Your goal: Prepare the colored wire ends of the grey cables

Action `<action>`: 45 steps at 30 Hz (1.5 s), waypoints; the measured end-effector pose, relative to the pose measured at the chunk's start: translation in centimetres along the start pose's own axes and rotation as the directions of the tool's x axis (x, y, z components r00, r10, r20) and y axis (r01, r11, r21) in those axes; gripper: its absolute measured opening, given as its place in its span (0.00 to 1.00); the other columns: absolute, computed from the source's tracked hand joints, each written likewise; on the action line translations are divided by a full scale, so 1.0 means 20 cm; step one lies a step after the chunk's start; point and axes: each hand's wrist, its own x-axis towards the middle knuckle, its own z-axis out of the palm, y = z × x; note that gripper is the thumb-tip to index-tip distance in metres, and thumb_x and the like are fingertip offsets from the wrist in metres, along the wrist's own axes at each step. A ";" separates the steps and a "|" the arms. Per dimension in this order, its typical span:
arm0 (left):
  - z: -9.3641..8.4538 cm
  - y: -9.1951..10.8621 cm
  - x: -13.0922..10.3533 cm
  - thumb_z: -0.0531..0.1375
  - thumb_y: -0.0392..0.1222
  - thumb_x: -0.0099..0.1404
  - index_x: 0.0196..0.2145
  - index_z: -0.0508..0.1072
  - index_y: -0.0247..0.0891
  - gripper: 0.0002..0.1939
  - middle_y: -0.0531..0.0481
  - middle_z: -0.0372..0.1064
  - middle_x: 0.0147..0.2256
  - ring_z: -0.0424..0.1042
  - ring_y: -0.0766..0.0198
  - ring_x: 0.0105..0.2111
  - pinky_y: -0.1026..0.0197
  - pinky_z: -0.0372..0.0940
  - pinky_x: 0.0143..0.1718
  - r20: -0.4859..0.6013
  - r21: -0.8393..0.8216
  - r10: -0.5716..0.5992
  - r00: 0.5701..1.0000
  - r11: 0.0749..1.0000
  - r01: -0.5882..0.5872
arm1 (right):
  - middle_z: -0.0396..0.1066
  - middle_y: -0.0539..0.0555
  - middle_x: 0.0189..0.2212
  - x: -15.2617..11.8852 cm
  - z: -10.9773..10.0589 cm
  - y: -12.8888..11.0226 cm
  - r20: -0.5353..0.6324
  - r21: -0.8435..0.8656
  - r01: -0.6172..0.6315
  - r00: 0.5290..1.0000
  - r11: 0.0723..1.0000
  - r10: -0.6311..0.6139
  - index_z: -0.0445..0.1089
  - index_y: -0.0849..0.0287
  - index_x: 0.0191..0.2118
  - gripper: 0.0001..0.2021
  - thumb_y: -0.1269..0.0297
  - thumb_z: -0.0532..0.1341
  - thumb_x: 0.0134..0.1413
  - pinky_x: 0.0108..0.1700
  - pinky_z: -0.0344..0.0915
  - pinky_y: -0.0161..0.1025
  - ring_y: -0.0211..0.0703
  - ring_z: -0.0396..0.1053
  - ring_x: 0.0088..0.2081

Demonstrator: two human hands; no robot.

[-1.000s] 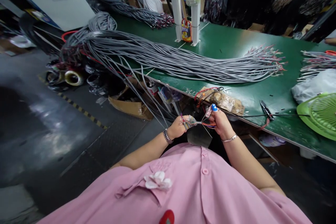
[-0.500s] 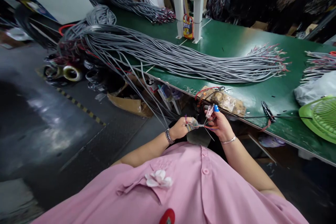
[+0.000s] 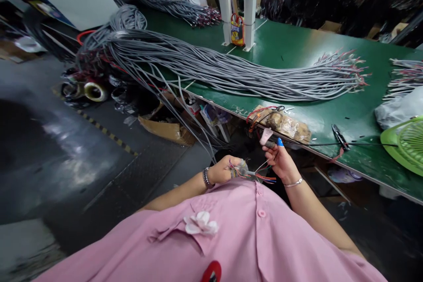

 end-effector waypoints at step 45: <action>0.07 0.03 0.04 0.72 0.27 0.45 0.63 0.58 0.50 0.51 0.43 0.60 0.55 0.72 0.64 0.43 0.63 0.67 0.41 -0.208 -0.570 -0.077 0.975 0.820 -0.057 | 0.76 0.52 0.34 -0.21 0.31 0.08 0.330 -0.482 0.179 0.944 0.858 -0.012 0.76 0.54 0.44 0.20 0.59 0.74 0.43 0.40 0.70 0.43 0.44 0.72 0.33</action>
